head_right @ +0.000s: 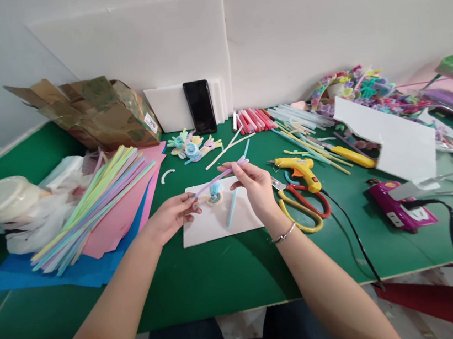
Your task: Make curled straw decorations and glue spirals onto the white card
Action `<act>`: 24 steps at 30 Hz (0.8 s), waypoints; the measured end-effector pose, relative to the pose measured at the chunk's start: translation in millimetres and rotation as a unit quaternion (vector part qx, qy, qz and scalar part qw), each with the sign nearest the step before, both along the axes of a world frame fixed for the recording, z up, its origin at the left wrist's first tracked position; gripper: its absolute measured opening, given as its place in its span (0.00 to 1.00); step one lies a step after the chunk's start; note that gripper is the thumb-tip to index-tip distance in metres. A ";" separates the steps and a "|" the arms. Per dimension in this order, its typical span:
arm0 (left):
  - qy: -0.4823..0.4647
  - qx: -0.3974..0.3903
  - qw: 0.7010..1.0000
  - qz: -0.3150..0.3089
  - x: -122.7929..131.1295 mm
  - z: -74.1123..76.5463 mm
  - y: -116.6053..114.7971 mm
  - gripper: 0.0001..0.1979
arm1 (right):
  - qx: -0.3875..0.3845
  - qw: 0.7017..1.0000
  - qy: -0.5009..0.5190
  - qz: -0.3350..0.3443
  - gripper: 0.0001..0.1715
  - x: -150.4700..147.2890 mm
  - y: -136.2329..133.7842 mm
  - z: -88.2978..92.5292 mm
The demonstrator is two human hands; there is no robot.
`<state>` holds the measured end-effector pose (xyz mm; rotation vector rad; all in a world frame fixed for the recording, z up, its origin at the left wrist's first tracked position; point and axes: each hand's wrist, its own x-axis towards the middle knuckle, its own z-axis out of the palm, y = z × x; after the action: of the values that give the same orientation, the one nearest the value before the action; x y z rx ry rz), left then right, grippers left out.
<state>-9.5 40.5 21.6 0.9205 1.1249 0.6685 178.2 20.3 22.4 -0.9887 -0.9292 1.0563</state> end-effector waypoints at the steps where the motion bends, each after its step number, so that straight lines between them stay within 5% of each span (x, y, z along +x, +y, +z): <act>1: -0.030 -0.045 0.999 0.005 -0.9 1.6 0.3 0.05 | 0.012 1.000 -0.008 0.002 0.10 -0.2 -0.7 0.5; 5: -0.074 -0.104 0.992 0.020 -1.8 5.1 0.2 0.07 | 0.023 1.000 -0.019 -0.002 0.10 -0.4 -1.1 1.3; 24: -0.012 0.055 0.997 0.058 0.6 -4.0 2.1 0.07 | -0.087 0.993 0.060 -0.053 0.10 0.6 4.5 -5.7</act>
<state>-8.8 42.6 17.6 0.9434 1.1339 0.8411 178.8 24.8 16.7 -1.0932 -0.6884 1.1075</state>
